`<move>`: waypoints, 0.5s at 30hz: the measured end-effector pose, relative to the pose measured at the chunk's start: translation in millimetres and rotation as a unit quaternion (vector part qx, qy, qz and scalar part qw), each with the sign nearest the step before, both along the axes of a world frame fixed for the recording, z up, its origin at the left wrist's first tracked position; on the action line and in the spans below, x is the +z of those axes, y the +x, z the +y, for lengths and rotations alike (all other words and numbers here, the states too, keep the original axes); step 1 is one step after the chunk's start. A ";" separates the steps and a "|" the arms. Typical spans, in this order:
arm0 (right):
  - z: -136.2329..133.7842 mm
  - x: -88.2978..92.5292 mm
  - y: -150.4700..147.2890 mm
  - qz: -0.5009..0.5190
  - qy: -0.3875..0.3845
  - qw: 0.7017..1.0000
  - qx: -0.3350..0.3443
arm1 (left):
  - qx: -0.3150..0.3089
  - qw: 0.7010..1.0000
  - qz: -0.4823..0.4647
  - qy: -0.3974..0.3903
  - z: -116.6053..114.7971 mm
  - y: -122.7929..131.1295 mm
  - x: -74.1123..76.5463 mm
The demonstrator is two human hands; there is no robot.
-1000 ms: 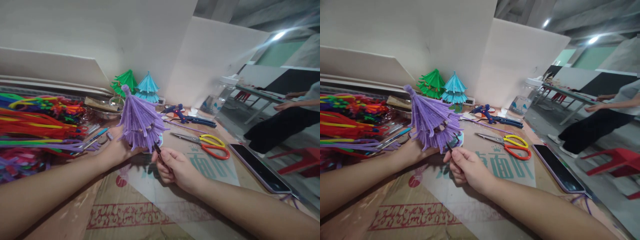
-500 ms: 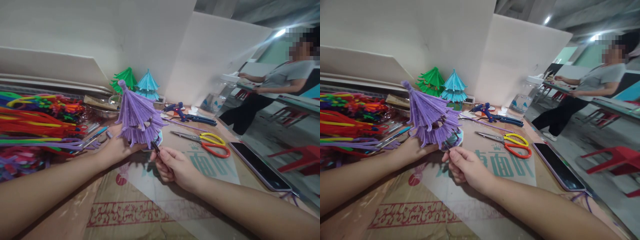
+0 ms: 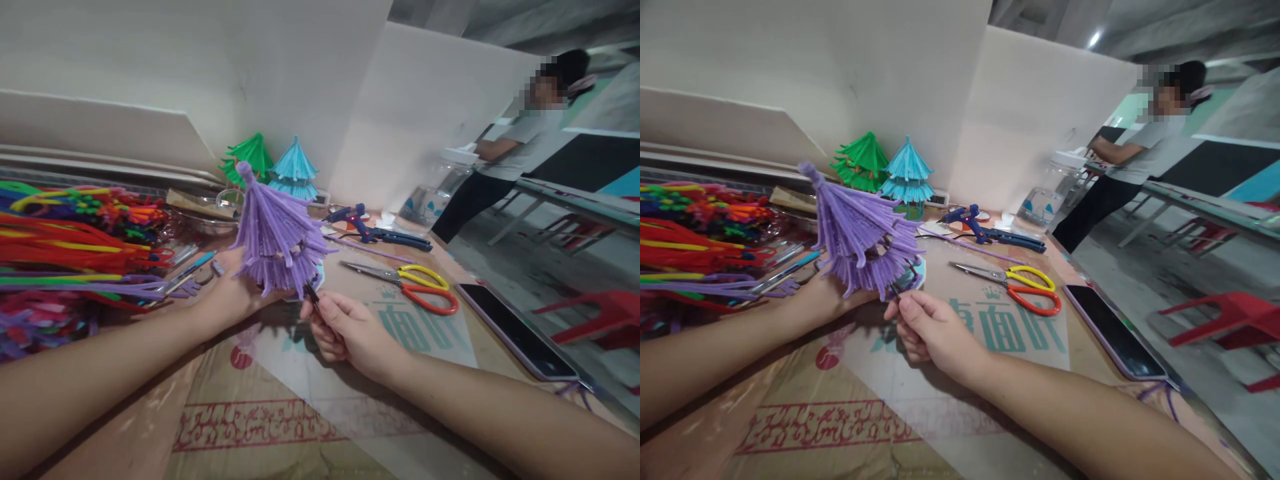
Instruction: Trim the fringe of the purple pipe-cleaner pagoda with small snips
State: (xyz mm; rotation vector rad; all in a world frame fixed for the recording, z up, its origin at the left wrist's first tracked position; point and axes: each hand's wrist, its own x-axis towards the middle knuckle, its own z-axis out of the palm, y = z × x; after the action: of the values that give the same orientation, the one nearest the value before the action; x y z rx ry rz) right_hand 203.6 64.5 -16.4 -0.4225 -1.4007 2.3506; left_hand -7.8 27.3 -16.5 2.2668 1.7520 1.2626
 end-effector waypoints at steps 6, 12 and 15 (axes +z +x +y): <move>0.7 -0.7 -2.3 0.011 0.002 1.000 -0.004 | -0.009 1.000 -0.007 -0.008 -1.1 1.6 -0.8; 0.4 0.1 -3.4 0.023 0.004 1.000 -0.009 | -0.012 0.999 0.030 -0.011 -3.3 0.2 3.8; -0.3 0.3 -3.1 0.023 0.004 1.000 -0.012 | -0.004 0.999 0.032 -0.006 -3.8 0.5 4.0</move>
State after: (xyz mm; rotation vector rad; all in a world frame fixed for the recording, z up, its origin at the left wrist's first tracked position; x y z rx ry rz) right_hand 200.5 64.2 -16.1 -0.3789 -1.3765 2.3194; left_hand -7.3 23.5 -12.5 2.3308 1.7627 1.1884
